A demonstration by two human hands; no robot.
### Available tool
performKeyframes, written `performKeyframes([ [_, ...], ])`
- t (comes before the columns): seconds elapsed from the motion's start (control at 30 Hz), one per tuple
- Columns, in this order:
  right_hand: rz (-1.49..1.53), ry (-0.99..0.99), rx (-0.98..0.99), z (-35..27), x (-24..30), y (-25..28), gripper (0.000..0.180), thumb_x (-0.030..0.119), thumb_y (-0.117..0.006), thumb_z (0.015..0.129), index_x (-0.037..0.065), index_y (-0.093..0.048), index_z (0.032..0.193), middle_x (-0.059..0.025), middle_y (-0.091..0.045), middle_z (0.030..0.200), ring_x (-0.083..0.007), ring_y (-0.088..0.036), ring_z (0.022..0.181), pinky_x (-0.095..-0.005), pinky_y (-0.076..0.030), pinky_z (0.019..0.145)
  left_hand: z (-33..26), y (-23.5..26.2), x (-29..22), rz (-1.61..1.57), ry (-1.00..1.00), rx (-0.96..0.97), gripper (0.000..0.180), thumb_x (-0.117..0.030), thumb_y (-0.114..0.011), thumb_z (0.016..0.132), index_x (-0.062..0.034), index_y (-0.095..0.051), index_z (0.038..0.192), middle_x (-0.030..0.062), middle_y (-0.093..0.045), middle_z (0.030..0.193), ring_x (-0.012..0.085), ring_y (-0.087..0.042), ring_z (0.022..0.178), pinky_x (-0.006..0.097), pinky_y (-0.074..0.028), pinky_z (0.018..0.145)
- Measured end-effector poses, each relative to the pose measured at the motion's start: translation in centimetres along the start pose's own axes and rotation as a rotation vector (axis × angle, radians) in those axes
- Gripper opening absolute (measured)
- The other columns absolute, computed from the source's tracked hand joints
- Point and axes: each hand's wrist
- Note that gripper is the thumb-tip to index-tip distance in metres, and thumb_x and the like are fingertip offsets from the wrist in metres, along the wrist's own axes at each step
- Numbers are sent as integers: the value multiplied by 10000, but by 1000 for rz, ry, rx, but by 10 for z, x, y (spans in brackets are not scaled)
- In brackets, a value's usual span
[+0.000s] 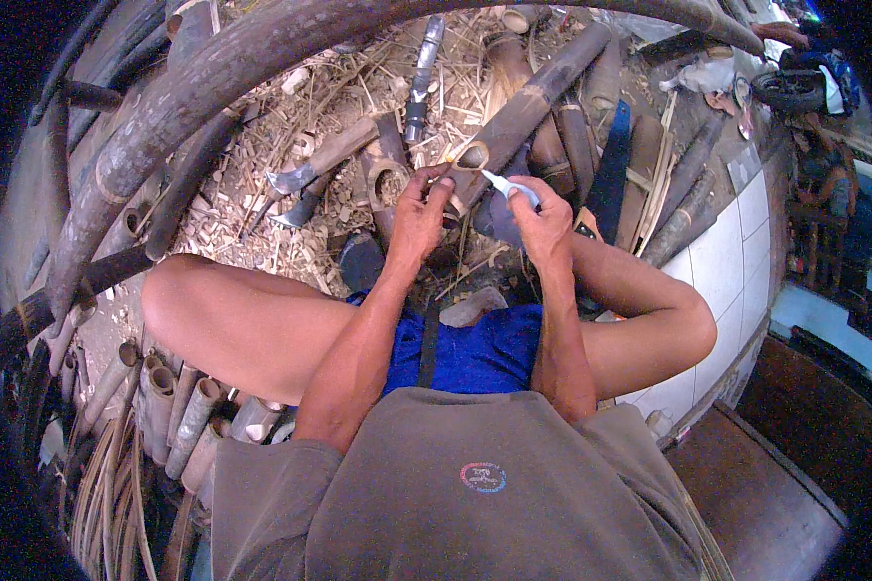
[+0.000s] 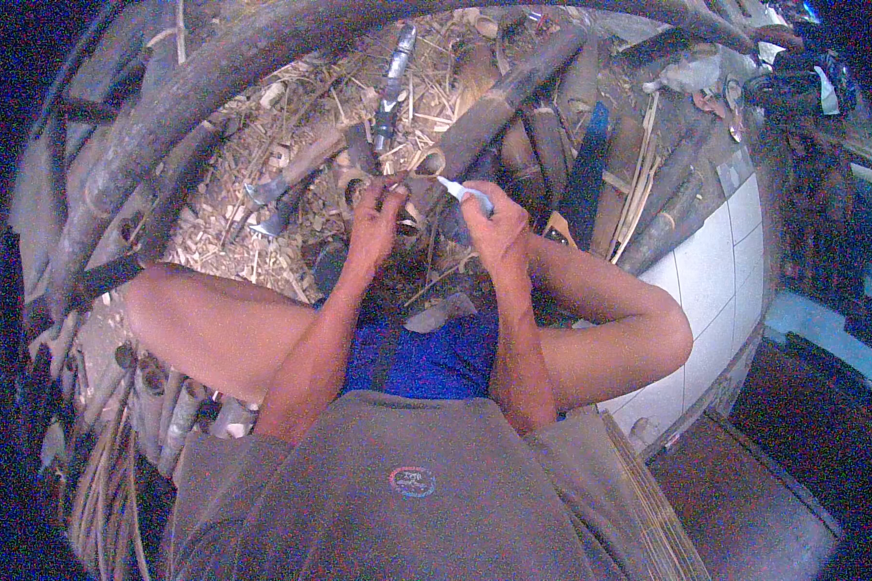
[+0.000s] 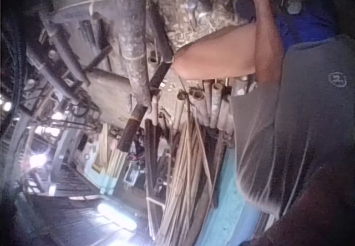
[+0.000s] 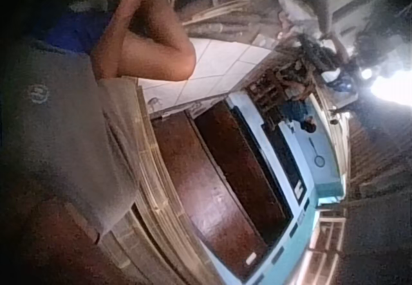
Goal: The person fits a small bamboo ring into a cut section of a bamboo pole, then applies glue from a tube to the joint area. The person holds the pieces together while the glue is applied.
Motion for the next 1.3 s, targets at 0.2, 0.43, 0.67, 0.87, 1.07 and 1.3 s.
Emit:
performKeyframes([
  [0.2, -21, 10, 135, -11, 23, 3, 213, 146, -642, 908, 33, -739, 1062, -15, -672, 768, -75, -575, 690, -256, -476, 620, -1, 2, -4, 10, 3, 3, 343, -271, -604, 993, -43, -625, 1248, 57, -660, 934, 120, -568, 830, 267, -470, 714],
  [0.43, -16, 28, 191, -12, 23, 4, 212, 135, -641, 895, 29, -737, 1051, -19, -671, 760, -89, -584, 684, -266, -480, 619, 2, 1, 4, 13, -78, -6, 346, -267, -604, 997, -47, -621, 1263, 75, -669, 983, 135, -591, 849, 277, -494, 726],
  [0.67, -50, 44, -51, 3, 0, -2, 223, 168, -647, 913, 40, -734, 1074, 3, -629, 707, -78, -559, 628, -260, -454, 567, -1, 1, -5, -19, 11, 25, 356, -278, -598, 1000, -66, -614, 1286, 64, -657, 966, 121, -599, 806, 269, -520, 611],
  [0.87, -80, -45, -48, 5, 13, 1, 274, 246, -659, 899, 71, -729, 1097, -138, -712, 818, -199, -670, 732, -368, -534, 694, 0, 2, -1, 45, -74, -6, 358, -261, -601, 989, -34, -623, 1266, 82, -673, 1023, 152, -599, 918, 294, -493, 814],
  [1.07, -68, -5, 40, -4, 16, 4, 203, 150, -642, 906, 36, -739, 1043, -8, -654, 743, -82, -576, 677, -261, -473, 617, 0, 1, 0, 36, -54, -6, 373, -269, -603, 981, -16, -629, 1254, 107, -689, 1065, 176, -598, 981, 303, -465, 889],
  [1.3, -12, 37, 172, -10, 18, 4, 205, 133, -655, 884, 24, -740, 1036, -18, -669, 770, -87, -589, 724, -266, -488, 660, 0, 0, 1, 2, -33, -4, 373, -269, -606, 983, -26, -629, 1265, 108, -688, 1039, 165, -597, 953, 295, -470, 866],
])
Point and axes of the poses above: each hand's wrist, its own z-axis towards the middle knuckle, its own y-axis out of the back of the hand, x = y × z
